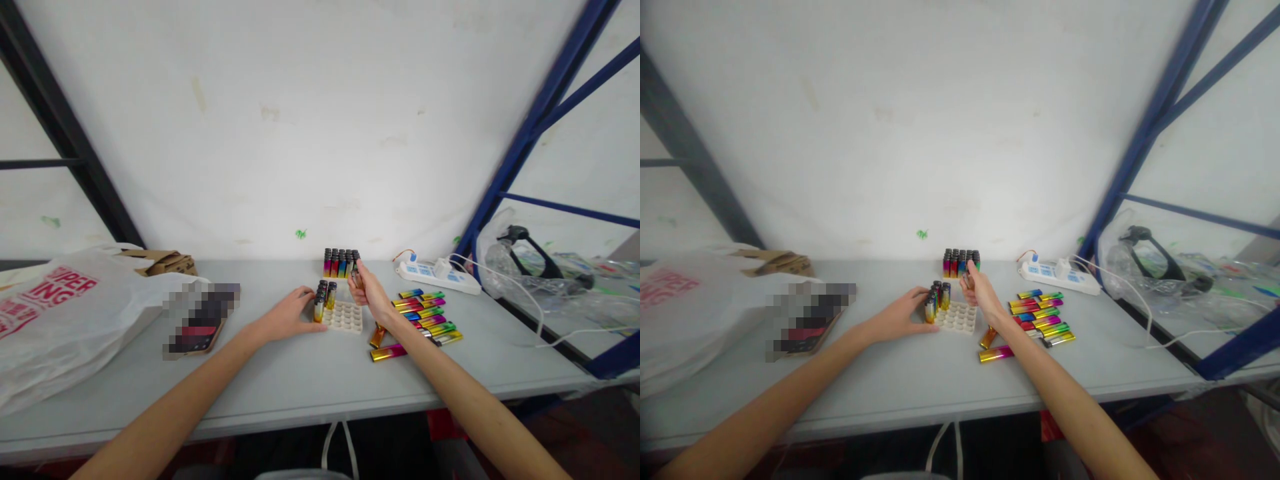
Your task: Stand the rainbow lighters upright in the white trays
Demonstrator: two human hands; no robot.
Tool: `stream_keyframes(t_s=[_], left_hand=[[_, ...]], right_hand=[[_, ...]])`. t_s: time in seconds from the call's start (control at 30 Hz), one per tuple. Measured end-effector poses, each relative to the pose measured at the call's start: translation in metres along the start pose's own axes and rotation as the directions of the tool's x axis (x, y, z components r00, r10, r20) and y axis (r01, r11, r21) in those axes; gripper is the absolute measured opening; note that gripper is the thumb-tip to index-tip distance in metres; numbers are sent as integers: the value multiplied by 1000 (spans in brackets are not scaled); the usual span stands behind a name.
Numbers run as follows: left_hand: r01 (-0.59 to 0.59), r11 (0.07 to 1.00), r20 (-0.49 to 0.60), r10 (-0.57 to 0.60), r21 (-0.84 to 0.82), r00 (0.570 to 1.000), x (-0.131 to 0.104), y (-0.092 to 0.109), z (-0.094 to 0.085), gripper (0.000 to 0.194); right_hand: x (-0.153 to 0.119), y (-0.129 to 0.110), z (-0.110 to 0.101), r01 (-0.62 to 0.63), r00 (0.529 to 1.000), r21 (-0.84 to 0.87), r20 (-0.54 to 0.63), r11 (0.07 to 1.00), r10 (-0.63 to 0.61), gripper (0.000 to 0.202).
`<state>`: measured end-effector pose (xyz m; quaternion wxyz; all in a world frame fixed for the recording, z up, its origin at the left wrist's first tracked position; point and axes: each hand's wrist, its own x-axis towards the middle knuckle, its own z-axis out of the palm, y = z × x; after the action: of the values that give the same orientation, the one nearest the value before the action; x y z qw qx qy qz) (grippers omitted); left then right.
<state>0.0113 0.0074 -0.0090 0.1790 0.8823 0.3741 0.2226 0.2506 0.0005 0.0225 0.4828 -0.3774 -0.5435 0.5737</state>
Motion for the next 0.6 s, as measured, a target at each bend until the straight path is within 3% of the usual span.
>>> stream_keyframes(t_s=[0.27, 0.6], left_hand=[[-10, 1000, 2, 10, 2, 1000, 1, -2, 1, 72], [-3, 1000, -3, 3, -2, 1000, 1, -2, 1, 71]], right_hand=[[-6, 2, 9, -24, 962, -47, -272, 999, 11, 44], [-3, 10, 4, -32, 981, -75, -191, 997, 17, 48]])
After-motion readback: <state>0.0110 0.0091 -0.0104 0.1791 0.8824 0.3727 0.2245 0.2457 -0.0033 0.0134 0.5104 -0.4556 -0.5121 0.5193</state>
